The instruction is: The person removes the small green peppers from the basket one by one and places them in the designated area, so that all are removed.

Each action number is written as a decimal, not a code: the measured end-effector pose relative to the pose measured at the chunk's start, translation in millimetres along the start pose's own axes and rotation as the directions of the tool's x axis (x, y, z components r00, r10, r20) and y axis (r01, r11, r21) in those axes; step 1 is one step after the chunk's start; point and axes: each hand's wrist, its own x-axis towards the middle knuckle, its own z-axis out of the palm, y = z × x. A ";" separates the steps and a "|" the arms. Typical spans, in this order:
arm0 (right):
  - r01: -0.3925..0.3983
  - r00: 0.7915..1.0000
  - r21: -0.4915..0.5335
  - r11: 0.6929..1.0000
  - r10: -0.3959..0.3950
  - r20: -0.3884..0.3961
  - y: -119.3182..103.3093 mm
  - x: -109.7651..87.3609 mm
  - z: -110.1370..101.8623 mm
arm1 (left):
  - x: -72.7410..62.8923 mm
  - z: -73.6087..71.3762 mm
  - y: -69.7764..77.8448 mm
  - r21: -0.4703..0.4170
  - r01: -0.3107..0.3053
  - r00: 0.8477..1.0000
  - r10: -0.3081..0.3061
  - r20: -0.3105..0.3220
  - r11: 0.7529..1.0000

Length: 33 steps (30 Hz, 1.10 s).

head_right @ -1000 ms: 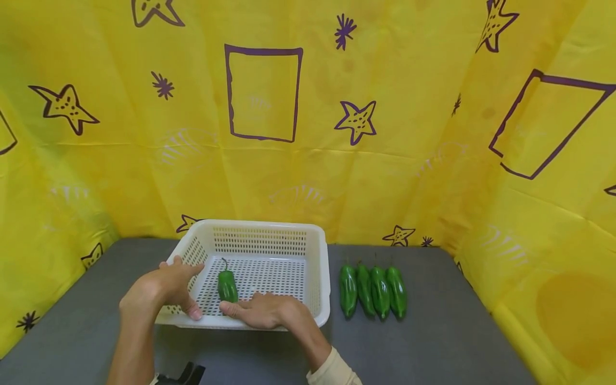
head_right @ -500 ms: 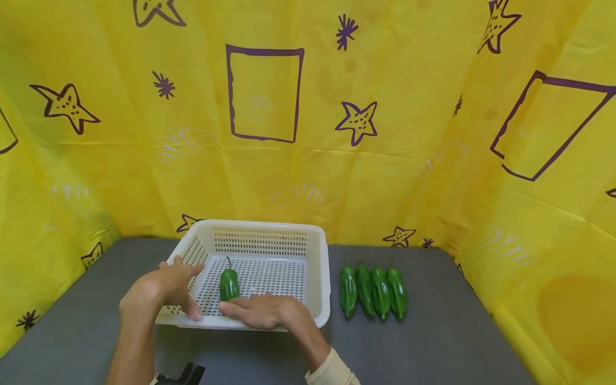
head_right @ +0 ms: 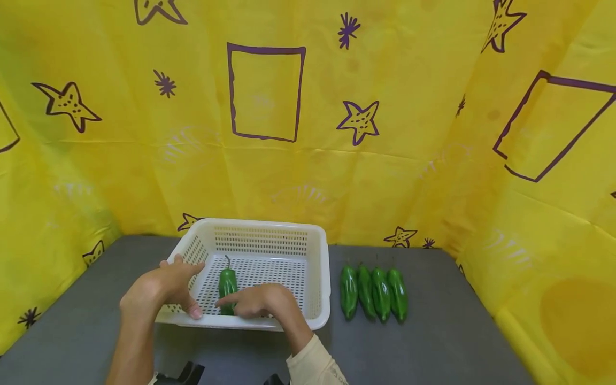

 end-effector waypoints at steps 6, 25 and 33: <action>-0.058 0.995 -0.073 0.996 0.052 -0.087 -6.0 8.7 2.2 | 0.2 -1.3 -0.8 0.006 -0.003 1.000 0.003 0.005 1.000; -0.062 0.806 0.171 0.983 0.150 -0.573 11.7 -27.8 0.9 | 1.1 -1.2 -2.0 0.003 -0.002 1.000 0.002 0.007 1.000; 0.066 0.813 0.265 0.962 0.102 -0.574 26.1 -57.6 -17.6 | 0.4 -0.4 -1.8 -0.018 -0.002 1.000 0.002 0.007 1.000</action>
